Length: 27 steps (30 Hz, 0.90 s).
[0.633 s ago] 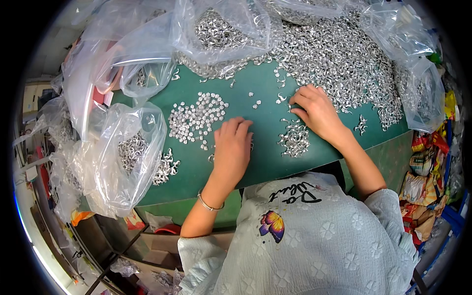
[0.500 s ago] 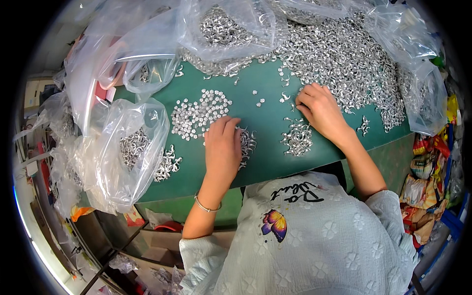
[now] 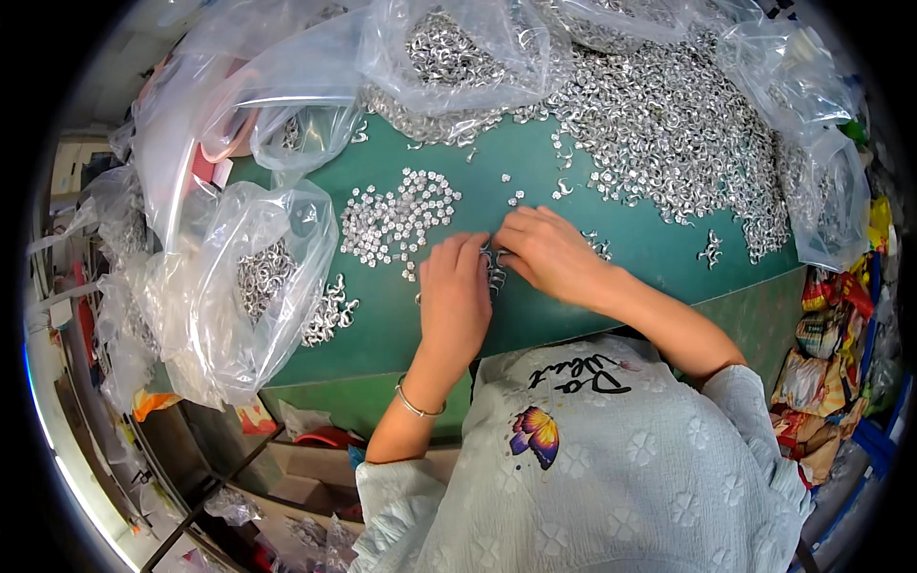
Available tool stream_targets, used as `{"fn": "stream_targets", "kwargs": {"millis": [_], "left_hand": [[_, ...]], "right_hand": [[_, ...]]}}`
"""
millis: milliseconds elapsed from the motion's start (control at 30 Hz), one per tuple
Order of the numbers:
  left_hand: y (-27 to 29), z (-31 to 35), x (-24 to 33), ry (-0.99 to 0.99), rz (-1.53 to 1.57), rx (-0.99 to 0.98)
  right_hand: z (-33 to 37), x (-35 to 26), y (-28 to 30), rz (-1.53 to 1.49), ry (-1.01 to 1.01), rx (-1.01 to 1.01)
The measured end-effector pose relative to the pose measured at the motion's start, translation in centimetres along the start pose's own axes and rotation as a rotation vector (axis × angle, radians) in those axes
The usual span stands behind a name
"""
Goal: The person sorts small silver star-shaped decorative items by hand, moving them from one pile to another and into a small plastic bowl on a work table.
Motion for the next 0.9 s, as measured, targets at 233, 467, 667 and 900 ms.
{"fn": "stream_targets", "kwargs": {"millis": [233,467,667,900], "left_hand": [[-1.6,0.6,1.7,-0.213,-0.014,-0.115],[-1.7,1.3,0.5,-0.180,-0.018,-0.067],[-1.2,0.8,1.0,-0.134,0.029,-0.014],[-1.0,1.0,0.7,-0.099,0.019,-0.005]], "right_hand": [[-1.1,6.0,6.3,0.153,-0.197,0.267],[-1.2,7.4,5.2,0.478,-0.081,0.195],[-0.9,6.6,5.1,0.345,-0.047,0.287],[-0.9,6.1,5.6,0.379,-0.019,0.382]]}}
Point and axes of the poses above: each hand's wrist, its own z-axis away from the middle knuckle, its own y-axis out of the back of the hand, x = y × z, the point moved 2 cm from there along -z, towards the middle knuckle, and after that the axes turned 12 degrees about x, right-handed, at the moved point
